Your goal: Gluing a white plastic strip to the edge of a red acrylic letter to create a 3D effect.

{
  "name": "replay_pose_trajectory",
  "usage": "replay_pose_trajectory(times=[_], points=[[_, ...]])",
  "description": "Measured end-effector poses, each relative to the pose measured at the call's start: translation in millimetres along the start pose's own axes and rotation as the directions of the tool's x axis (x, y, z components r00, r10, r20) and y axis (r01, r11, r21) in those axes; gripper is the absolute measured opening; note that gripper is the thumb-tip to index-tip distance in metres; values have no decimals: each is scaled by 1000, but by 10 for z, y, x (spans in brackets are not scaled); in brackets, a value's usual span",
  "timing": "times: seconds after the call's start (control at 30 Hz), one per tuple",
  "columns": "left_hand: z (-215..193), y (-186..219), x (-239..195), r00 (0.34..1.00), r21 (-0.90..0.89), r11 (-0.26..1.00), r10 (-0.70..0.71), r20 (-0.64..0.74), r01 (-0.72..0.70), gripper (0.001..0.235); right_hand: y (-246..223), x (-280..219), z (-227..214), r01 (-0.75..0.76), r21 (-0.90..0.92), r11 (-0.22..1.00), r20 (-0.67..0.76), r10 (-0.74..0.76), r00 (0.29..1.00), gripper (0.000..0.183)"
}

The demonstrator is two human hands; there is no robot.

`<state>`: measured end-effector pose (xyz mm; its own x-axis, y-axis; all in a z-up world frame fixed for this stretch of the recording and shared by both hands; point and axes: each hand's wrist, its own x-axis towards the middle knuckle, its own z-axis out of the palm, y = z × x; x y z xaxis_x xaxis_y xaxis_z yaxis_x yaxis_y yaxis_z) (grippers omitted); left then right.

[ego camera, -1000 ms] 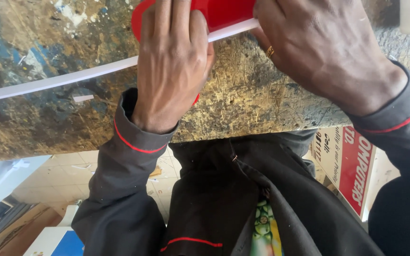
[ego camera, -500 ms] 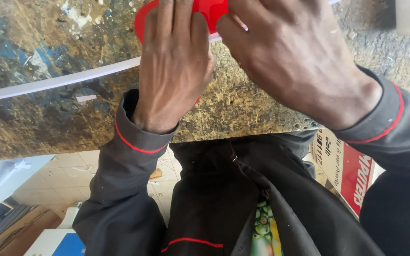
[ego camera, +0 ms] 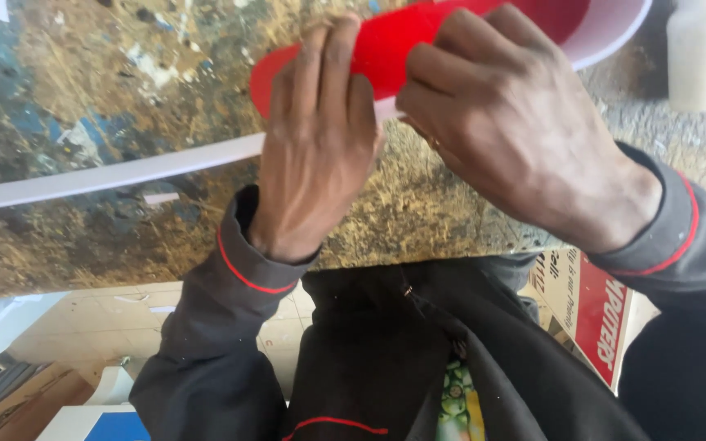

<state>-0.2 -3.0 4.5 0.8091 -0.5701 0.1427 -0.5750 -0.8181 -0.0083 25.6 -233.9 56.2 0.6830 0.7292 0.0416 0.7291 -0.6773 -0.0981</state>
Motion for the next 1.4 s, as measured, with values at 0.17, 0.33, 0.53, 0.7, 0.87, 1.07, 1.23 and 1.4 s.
replay_pose_trajectory(times=[0.17,0.33,0.53,0.7,0.87,1.07,1.23,1.4], points=[[-59,52,-17,999,25,999,-29,29,28,13,85,38,-64,17,117,993,-43,-12,999,16],[-100,27,26,999,-21,1000,-22,34,23,16,273,-114,-246,-38,80,996,17,37,999,30],[-167,-8,109,993,-90,996,-15,113,26,23,449,-416,-111,-115,171,979,39,110,993,25],[-184,-32,126,982,-140,990,-8,189,35,18,422,-318,-160,-179,344,922,137,139,981,16],[-172,-29,120,980,-155,987,-2,200,34,17,389,-296,-167,-151,202,968,200,110,974,11],[-184,-17,130,979,-162,986,-13,204,47,24,325,-182,-183,-132,124,983,178,109,978,7],[-157,-20,144,989,-131,991,-16,149,36,22,307,-197,-135,-153,131,980,119,137,983,8],[-126,19,90,997,-42,998,-32,77,36,19,267,-228,-93,-151,134,979,98,138,986,23]])
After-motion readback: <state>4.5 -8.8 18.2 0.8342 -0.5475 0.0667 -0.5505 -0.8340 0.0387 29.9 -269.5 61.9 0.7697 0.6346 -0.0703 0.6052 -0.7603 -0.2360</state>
